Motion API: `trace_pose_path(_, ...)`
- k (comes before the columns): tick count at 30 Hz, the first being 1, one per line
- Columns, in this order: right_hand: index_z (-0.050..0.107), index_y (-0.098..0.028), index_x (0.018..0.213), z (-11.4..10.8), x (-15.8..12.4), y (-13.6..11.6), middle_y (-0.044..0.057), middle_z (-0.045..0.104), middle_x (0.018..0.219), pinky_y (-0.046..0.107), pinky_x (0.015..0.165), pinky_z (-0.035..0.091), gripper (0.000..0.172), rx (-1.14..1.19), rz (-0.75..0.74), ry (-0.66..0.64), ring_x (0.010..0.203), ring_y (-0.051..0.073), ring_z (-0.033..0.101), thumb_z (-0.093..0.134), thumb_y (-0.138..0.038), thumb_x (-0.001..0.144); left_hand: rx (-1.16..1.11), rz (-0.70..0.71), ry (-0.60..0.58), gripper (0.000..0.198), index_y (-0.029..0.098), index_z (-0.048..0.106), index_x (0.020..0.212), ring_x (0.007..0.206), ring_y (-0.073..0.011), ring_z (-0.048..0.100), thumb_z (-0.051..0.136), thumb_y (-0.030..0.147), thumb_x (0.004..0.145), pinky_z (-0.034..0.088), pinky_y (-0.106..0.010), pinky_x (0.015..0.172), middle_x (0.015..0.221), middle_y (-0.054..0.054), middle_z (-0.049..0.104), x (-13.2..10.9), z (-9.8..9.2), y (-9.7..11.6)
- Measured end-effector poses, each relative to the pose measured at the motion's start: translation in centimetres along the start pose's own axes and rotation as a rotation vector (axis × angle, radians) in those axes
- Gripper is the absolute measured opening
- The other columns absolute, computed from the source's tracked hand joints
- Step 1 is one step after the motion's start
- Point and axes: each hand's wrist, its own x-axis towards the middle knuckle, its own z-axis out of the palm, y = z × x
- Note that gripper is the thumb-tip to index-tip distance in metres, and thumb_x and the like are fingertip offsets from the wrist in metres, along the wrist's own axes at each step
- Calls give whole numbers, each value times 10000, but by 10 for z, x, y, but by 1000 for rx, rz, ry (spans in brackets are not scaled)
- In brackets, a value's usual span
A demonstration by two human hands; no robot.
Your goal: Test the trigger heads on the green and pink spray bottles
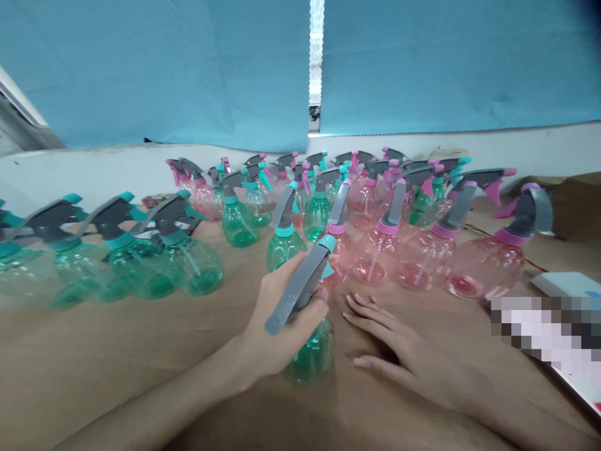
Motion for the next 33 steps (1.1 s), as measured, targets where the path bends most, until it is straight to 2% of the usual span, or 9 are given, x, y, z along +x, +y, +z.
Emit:
trace_pose_path(8,324,-294,1451,0,1,0,28,291,1530,533,1136,230,621,-2,6,-8,1406,271,239,509,-522,904,3,38,-50,44,218,458,711,599,-149,486,478,227,750,385,-291,554,668,16,534,1,-4,1)
trace_pose_path(12,324,-295,1451,1,0,2,21,279,1535,528,1140,226,623,-14,1,-11,1410,268,226,510,-526,903,-1,82,-75,74,212,450,678,564,-132,438,467,222,749,358,-282,531,657,20,520,3,-4,-2)
trace_pose_path(15,326,-293,1451,2,-1,3,26,281,1535,532,1135,238,622,-17,-1,-7,1410,273,227,511,-523,904,9,93,-83,54,209,501,715,535,-125,403,460,221,749,332,-276,503,640,27,494,3,-5,-4)
trace_pose_path(19,313,-296,1456,2,-1,3,28,285,1533,532,1131,247,622,-25,-5,0,1407,274,236,507,-518,908,-4,79,-71,62,221,448,680,519,-123,387,473,223,737,333,-275,502,614,35,460,0,-6,-3)
trace_pose_path(22,307,-303,1457,2,-1,4,30,281,1533,538,1128,249,628,-17,-10,5,1405,280,238,519,-512,904,-27,35,-32,115,229,412,668,540,-133,423,500,232,741,375,-286,540,613,39,453,-2,-3,0)
trace_pose_path(25,296,-299,1460,4,-1,5,30,271,1536,539,1127,249,634,-25,-15,9,1408,278,227,517,-511,905,-30,-9,-15,67,231,450,720,591,-151,499,500,232,763,424,-294,577,654,31,499,-4,1,1)
trace_pose_path(28,290,-301,1462,6,-1,6,31,275,1535,538,1123,259,631,-20,-30,25,1407,279,231,517,-500,909,-22,6,-10,14,231,488,778,625,-161,553,484,244,781,455,-297,594,709,16,560,-3,3,-1)
trace_pose_path(33,270,-313,1468,8,-2,6,37,295,1529,546,1118,264,641,-25,-35,50,1402,290,242,526,-486,907,-51,35,-11,71,234,532,847,681,-169,573,493,235,787,480,-303,641,768,-2,585,-3,3,-5)
